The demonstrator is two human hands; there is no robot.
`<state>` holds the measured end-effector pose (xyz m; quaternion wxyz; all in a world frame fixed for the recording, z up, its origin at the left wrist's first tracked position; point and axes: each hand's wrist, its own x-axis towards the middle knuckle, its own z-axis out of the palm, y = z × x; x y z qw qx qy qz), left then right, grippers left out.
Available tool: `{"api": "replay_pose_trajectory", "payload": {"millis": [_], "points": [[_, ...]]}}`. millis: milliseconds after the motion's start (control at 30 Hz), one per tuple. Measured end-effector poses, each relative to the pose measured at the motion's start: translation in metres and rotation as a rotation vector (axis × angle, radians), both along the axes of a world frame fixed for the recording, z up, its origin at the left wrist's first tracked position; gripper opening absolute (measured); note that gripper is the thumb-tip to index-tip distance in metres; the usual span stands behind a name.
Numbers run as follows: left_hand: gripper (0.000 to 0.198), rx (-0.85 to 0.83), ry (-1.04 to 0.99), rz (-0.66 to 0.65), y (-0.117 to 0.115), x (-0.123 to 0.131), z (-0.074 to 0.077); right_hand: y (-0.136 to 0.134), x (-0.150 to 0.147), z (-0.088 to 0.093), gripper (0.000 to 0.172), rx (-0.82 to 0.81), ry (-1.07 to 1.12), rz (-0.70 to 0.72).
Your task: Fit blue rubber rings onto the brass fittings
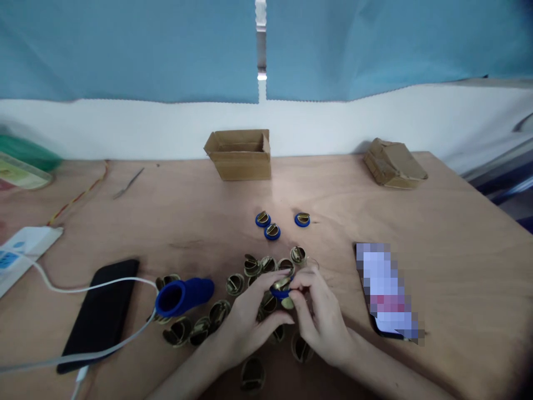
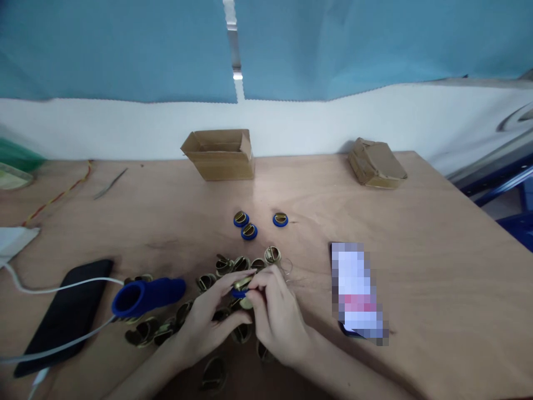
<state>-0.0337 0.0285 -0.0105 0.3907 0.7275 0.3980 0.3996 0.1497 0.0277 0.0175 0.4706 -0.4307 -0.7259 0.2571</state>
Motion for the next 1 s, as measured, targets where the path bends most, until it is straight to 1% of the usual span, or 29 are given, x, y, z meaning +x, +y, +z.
{"api": "replay_pose_trajectory", "payload": {"millis": [133,300,367,500,567,700,867,1000], "points": [[0.051,-0.029,0.013,0.036,-0.002,0.002,0.003,0.000,-0.002,-0.002,0.017,-0.037,0.046,0.020],[0.049,-0.082,-0.031,0.015,-0.003,0.003,0.010,-0.001,-0.001,0.000,0.016,-0.050,0.066,0.034],[0.045,-0.102,-0.077,0.041,-0.003,0.004,0.011,0.000,-0.001,0.001,0.016,-0.057,0.065,0.041],[0.043,-0.123,-0.205,0.142,-0.002,0.006,0.008,0.005,-0.001,0.000,0.017,-0.093,0.039,0.022],[0.044,-0.126,-0.227,0.142,-0.003,0.006,0.006,0.007,-0.002,-0.002,0.014,-0.129,0.034,0.004],[0.048,-0.102,-0.179,0.126,-0.005,0.006,0.001,0.007,-0.001,-0.005,0.010,-0.164,0.013,0.005],[0.056,-0.073,-0.106,0.087,-0.008,0.001,-0.007,0.005,0.003,-0.006,0.015,-0.095,-0.057,0.029],[0.057,-0.044,-0.101,0.127,-0.007,-0.002,-0.007,0.005,0.004,-0.005,0.015,-0.077,-0.084,0.041]]}}
